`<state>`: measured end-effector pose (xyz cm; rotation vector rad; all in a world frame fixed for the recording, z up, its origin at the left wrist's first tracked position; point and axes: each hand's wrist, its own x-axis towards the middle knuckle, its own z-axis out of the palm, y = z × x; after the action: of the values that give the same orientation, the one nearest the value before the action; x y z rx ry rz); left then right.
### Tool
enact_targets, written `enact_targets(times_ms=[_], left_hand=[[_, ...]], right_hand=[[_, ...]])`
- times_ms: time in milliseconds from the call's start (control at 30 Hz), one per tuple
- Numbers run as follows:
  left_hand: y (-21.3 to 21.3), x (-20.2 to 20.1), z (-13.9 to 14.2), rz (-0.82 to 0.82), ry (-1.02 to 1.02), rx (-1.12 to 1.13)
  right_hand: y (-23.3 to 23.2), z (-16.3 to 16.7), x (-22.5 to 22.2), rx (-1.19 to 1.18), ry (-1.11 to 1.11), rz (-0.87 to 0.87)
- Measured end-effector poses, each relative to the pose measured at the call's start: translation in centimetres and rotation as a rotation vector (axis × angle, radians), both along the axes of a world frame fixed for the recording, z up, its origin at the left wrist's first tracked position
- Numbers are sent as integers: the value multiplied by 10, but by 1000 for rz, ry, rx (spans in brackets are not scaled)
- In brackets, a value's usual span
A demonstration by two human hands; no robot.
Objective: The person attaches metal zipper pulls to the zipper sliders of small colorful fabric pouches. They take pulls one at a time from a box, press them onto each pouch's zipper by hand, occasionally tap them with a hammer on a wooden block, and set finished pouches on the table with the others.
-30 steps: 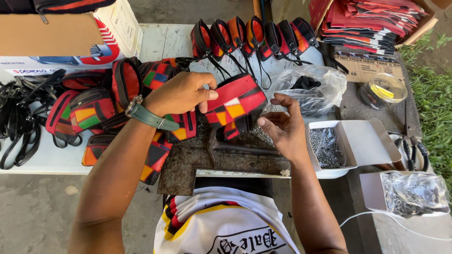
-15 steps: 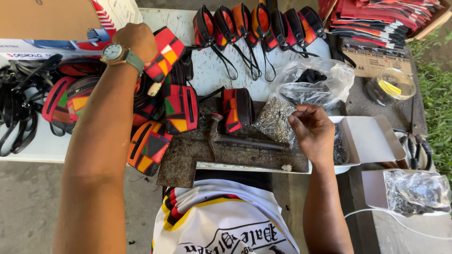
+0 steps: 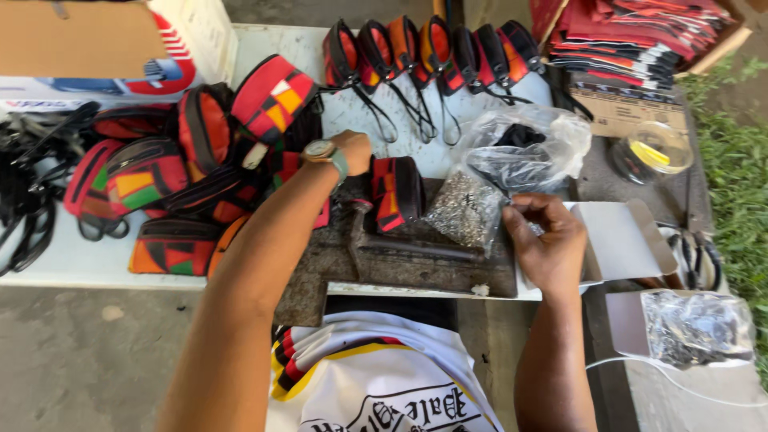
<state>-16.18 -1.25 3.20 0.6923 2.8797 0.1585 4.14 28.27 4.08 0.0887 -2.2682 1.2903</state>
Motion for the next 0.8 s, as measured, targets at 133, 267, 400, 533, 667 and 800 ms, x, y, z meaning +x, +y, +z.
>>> enact_targets(times_ms=[133, 267, 400, 533, 667, 800], left_hand=[[-6, -5, -2, 33, 145, 170], [-9, -7, 24, 146, 410, 822], [-6, 19, 71, -17, 309, 1195], [-7, 89, 84, -112, 111, 1237], [-2, 139, 65, 26, -218, 1412], [-7, 155, 36, 18, -200, 1435]], right_hand=[[44, 15, 0, 10, 14, -120], [62, 18, -11, 107, -33, -109], [71, 20, -57, 310, -43, -96], [74, 14, -140, 589, -79, 6], [67, 2, -193, 999, -260, -33], [70, 0, -193, 886, -461, -46]])
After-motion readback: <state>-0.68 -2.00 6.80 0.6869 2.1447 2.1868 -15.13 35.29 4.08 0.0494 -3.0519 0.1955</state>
